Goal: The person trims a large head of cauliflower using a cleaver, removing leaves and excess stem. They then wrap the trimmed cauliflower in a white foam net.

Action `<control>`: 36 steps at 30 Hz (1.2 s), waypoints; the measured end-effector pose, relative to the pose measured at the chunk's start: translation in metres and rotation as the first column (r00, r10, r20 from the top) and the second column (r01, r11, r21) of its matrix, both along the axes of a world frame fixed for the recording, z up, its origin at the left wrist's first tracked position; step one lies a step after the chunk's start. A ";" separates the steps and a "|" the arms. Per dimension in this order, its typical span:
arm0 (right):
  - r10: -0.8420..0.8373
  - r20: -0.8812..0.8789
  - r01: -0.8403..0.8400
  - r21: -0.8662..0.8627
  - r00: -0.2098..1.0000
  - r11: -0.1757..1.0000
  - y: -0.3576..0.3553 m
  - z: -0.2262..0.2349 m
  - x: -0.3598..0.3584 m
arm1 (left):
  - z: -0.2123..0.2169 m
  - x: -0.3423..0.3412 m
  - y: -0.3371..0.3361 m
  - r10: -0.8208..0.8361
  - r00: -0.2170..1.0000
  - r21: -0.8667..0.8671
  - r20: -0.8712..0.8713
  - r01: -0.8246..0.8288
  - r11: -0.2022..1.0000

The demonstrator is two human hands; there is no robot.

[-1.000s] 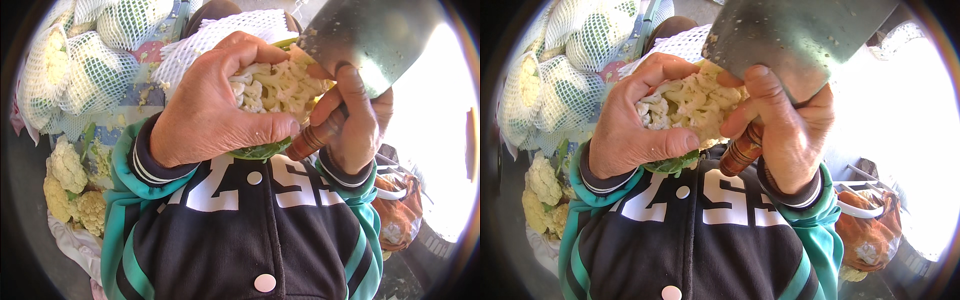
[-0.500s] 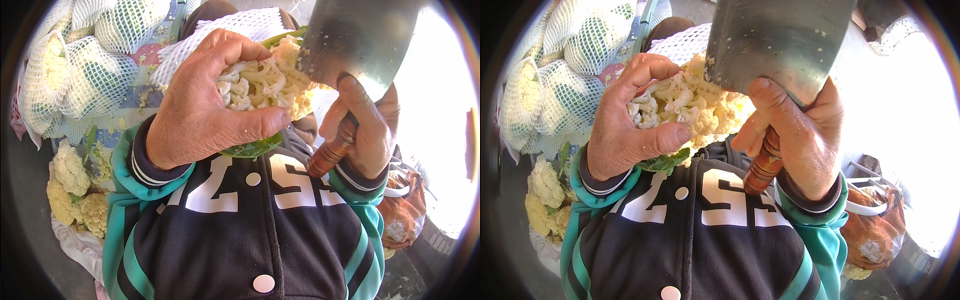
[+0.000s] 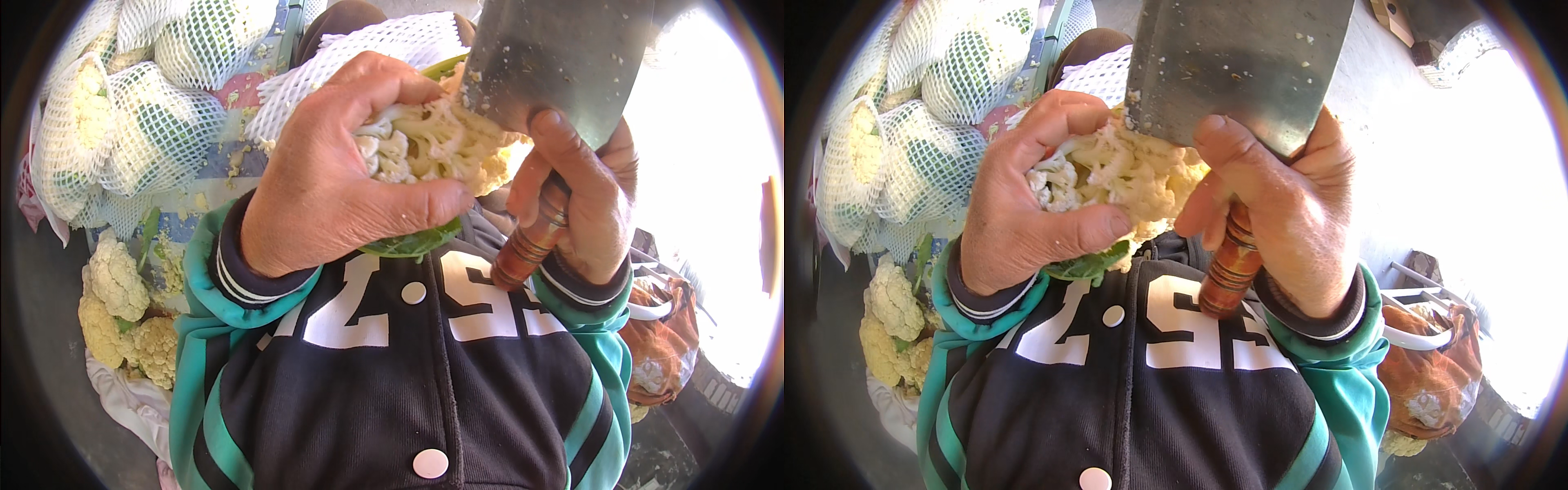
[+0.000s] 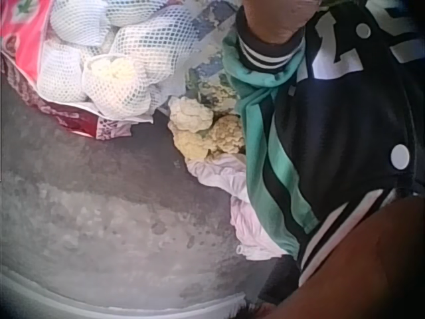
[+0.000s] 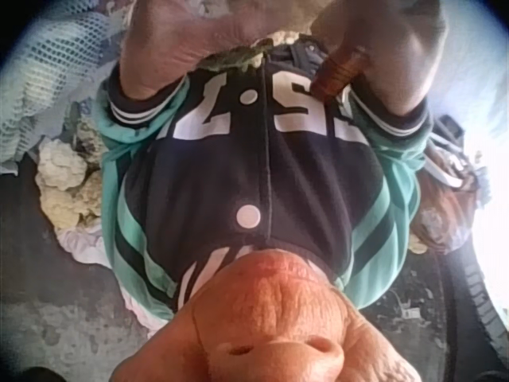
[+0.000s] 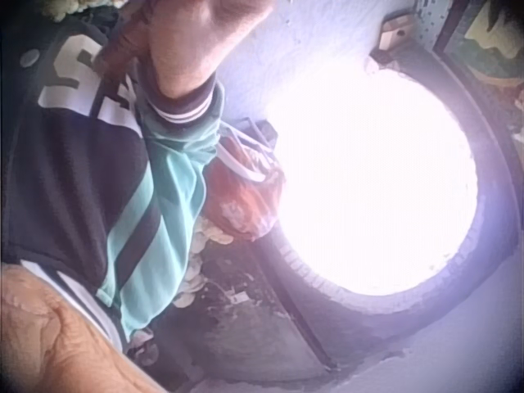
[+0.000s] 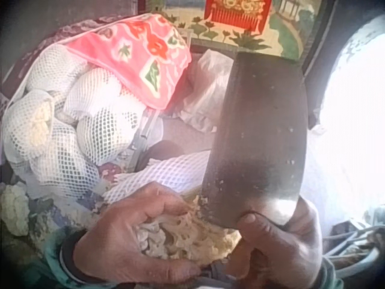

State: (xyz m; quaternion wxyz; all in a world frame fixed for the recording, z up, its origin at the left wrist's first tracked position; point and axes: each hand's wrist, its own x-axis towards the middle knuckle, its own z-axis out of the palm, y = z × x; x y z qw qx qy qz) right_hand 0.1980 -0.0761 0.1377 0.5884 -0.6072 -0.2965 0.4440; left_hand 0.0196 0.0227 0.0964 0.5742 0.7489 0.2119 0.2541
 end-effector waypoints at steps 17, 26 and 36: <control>-0.032 0.161 0.020 0.075 0.986 0.997 -0.008 -0.005 0.004 | 0.004 -0.004 0.002 -0.007 0.999 -0.119 -0.034 0.003 0.993; 0.010 0.110 -0.019 0.077 0.994 0.997 -0.004 -0.005 0.001 | 0.004 -0.002 0.001 -0.001 0.999 -0.078 -0.045 -0.002 0.997; -0.014 0.020 0.012 0.109 1.000 0.994 -0.002 -0.004 0.003 | 0.001 -0.005 0.007 0.052 0.998 -0.138 -0.041 -0.057 0.989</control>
